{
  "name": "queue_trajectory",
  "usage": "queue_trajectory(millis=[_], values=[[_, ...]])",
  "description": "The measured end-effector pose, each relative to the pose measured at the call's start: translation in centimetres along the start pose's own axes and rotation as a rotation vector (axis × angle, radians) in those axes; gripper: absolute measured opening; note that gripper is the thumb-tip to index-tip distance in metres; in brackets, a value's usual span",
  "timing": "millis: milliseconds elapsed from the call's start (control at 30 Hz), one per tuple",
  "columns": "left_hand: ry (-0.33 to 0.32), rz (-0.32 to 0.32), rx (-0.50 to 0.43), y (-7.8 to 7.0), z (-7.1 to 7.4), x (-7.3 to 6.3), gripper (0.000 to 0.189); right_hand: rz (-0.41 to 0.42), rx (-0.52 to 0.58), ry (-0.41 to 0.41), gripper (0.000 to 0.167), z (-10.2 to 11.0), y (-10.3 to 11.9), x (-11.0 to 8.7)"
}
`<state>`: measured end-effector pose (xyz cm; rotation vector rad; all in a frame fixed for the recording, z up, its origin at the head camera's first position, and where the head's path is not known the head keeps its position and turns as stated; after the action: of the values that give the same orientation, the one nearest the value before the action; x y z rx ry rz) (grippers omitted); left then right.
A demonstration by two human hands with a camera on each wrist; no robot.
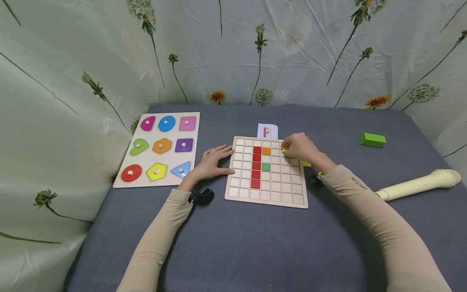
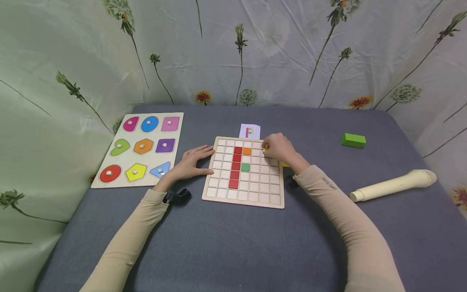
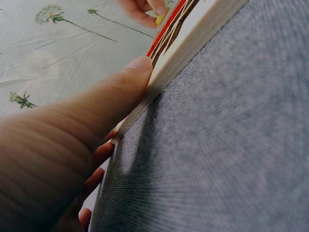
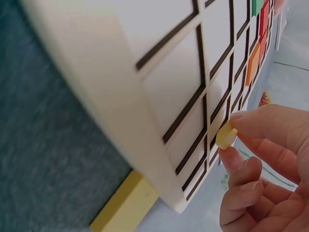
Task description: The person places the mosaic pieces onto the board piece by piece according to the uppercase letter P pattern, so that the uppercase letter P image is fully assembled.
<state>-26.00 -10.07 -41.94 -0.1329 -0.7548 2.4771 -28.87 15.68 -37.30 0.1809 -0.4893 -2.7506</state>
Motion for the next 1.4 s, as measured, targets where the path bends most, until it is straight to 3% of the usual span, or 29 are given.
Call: queue_trajectory(millis=[500, 1400], values=[[0.006, 0.007, 0.006, -0.1, 0.1, -0.1, 0.076, 0.062, 0.028, 0.009, 0.018, -0.8, 1.4, 0.6], [-0.006, -0.004, -0.006, -0.1, 0.1, -0.1, 0.075, 0.099, 0.06, -0.012, 0.023, -1.0, 2.2, 0.6]])
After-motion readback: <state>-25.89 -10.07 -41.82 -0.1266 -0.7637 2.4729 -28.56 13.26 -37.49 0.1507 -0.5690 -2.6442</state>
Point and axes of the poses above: each hand's wrist, its own x-axis towards the middle knuckle, its own z-axis out of the back of the hand, y = z × x, the point moved 6 cm from there along x, towards the middle knuckle, and after that the axes turned 2 degrees about -y, right-handed, at the moved point
